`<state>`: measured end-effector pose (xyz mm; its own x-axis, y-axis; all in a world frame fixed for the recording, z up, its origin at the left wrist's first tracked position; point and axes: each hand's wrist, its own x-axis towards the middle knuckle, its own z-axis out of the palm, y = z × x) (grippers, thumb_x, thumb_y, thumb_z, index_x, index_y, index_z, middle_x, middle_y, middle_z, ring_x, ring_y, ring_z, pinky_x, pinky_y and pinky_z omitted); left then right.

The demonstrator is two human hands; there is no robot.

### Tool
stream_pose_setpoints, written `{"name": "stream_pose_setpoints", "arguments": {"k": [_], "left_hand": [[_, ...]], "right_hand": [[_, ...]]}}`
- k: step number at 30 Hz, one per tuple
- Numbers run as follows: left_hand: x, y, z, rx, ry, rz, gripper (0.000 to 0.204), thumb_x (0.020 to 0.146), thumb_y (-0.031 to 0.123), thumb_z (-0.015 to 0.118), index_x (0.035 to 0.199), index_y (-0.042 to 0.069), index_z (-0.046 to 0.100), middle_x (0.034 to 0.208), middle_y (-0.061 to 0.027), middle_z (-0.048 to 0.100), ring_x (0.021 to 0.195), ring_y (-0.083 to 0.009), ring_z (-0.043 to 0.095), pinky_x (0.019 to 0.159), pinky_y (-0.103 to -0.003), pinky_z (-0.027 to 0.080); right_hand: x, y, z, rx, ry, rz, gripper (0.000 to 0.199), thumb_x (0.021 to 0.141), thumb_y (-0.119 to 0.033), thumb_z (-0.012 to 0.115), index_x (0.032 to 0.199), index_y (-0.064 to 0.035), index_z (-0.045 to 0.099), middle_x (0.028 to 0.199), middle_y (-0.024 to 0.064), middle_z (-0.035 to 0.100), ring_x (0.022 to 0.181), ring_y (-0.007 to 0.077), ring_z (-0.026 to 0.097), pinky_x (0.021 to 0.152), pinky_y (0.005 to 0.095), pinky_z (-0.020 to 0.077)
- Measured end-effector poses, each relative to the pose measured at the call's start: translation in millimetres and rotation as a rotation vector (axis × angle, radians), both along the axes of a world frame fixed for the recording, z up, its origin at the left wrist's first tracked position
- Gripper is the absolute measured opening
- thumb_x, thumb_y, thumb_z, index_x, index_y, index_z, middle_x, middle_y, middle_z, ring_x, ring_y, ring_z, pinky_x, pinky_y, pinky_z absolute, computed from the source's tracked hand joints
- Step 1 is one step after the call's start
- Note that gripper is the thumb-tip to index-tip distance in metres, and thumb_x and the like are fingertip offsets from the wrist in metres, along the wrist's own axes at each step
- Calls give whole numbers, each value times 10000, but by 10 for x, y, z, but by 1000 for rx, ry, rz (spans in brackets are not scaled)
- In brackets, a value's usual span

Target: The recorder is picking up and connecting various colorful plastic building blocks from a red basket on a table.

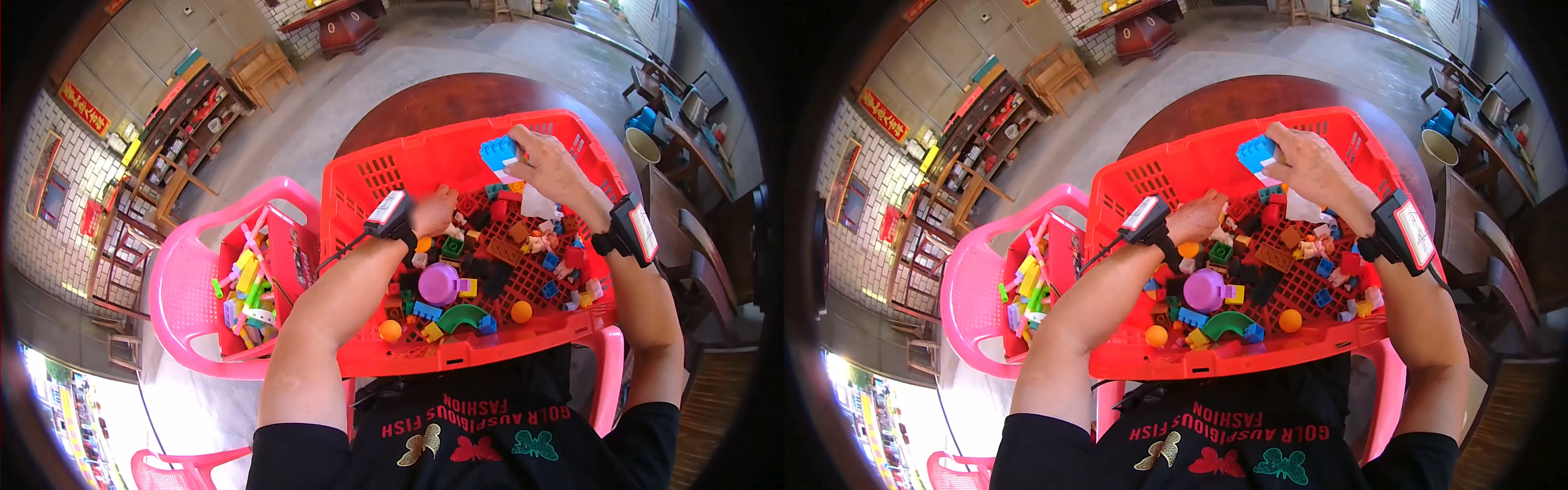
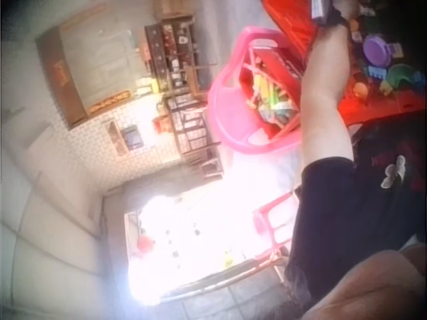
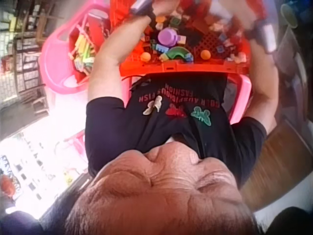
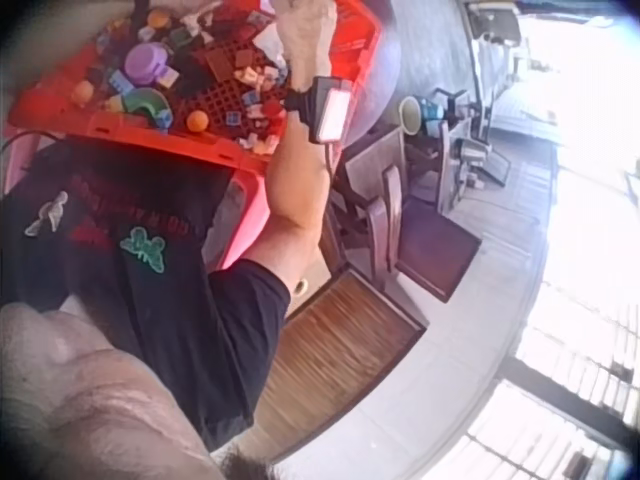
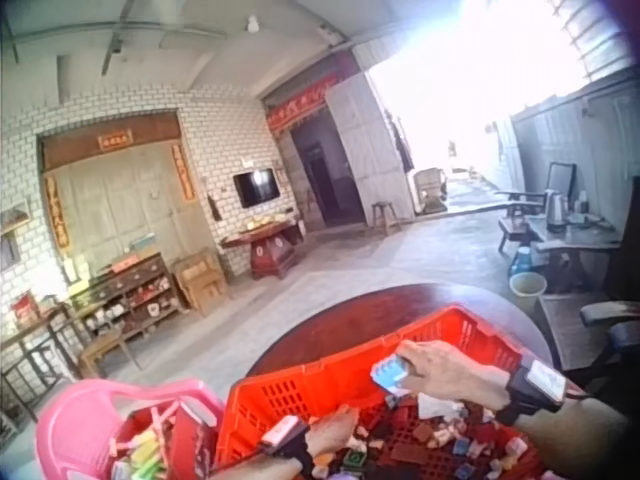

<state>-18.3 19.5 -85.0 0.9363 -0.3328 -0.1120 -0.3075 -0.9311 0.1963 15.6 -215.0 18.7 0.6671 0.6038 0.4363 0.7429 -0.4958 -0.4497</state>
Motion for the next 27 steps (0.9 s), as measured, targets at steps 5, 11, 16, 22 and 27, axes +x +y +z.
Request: {"name": "stream_pose_setpoints", "arguments": {"k": [5, 11, 16, 22, 27], "left_hand": [[73, 143, 32, 78, 411, -86, 226, 715, 103, 543, 937, 70, 567, 871, -109, 606, 854, -260, 589, 692, -376, 456], [98, 98, 230, 47, 334, -108, 201, 689, 226, 609, 834, 90, 639, 785, -110, 637, 772, -251, 615, 647, -376, 463], [159, 207, 511, -141, -23, 27, 211, 728, 228, 637, 840, 57, 583, 689, -67, 603, 609, -186, 589, 548, -327, 450], [58, 156, 803, -1150, 55, 136, 140, 843, 183, 586, 912, 65, 557, 779, 7, 552, 728, -70, 543, 581, -238, 436], [-47, 59, 968, -1440, 144, 96, 187, 895, 143, 529, 1059, 60, 559, 919, -9, 571, 829, -97, 568, 717, -270, 506]], "right_hand": [[46, -9, -11, 6, -6, -2, 324, 729, -142, 638, 960, -21, 443, 758, 161, 580, 744, 351, 574, 646, 419, 435], [99, -38, -63, -34, 7, 11, 326, 712, -157, 628, 944, -20, 445, 725, 168, 572, 740, 356, 575, 642, 425, 432], [146, -9, -108, -26, 57, 43, 294, 682, -139, 635, 874, -7, 458, 678, 172, 558, 695, 360, 574, 605, 424, 426], [63, 20, -136, 10, 108, 76, 298, 681, -139, 641, 887, -2, 476, 667, 174, 551, 683, 347, 583, 593, 399, 432], [-16, 68, -142, 41, 279, 85, 334, 688, -157, 660, 936, -6, 496, 706, 151, 565, 680, 295, 586, 611, 369, 438]]}}
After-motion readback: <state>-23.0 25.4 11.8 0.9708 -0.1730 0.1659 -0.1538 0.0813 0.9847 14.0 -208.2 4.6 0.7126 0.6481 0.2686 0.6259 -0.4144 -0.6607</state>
